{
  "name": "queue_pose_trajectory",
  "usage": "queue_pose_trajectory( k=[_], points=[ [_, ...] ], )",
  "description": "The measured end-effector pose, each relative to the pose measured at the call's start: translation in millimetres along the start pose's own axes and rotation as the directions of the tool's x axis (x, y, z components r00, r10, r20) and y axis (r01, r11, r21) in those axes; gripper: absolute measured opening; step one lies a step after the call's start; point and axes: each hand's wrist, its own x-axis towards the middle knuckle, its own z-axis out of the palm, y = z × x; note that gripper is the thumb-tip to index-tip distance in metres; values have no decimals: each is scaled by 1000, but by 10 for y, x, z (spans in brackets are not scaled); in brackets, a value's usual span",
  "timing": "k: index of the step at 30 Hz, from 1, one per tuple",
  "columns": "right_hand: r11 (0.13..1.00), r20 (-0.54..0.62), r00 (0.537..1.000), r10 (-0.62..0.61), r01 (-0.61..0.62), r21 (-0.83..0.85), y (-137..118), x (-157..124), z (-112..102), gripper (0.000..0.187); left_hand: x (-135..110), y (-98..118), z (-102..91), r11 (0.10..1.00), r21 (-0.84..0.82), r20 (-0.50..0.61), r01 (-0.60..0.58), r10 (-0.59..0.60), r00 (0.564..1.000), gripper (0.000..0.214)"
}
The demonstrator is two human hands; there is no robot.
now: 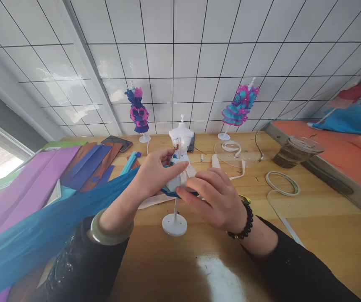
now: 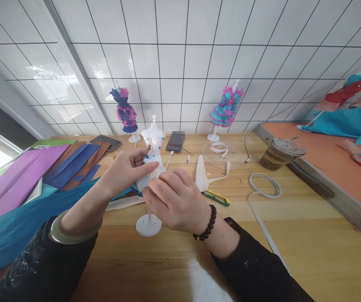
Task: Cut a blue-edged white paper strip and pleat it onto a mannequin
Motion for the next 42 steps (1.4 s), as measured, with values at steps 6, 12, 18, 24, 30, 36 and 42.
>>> queue_pose_trajectory(
  k=[6, 12, 18, 24, 30, 36, 42],
  points=[
    [1000, -27, 999, -17, 17, 9, -2, -1, -28, 11, -2, 10, 2, 1000, -24, 16, -3, 3, 1000, 31],
    [988, -27, 1000, -2, 6, 154, 52, -28, -32, 17, 22, -20, -48, 994, -108, 18, 17, -15, 1000, 42],
    [654, 200, 769, 607, -627, 423, 207, -52, -48, 23, 34, -43, -81, 993, -115, 78, 0, 10, 997, 45],
    [16, 715, 530, 455, -808, 589, 320, -109, 29, 38, 25, 21, -118, 997, -42, 197, -72, 79, 977, 37],
    [-23, 791, 481, 378, -850, 527, 344, -111, 30, 34, 27, -3, -148, 997, -60, 271, -42, 57, 961, 43],
    [116, 749, 434, 500, -891, 439, 310, -61, -32, 36, 26, -60, -98, 987, -152, 228, -44, 79, 970, 55],
    [281, 660, 423, 621, -906, 317, 231, 20, -66, 29, 15, -73, -76, 984, -145, 198, -100, 128, 972, 47]
  ],
)
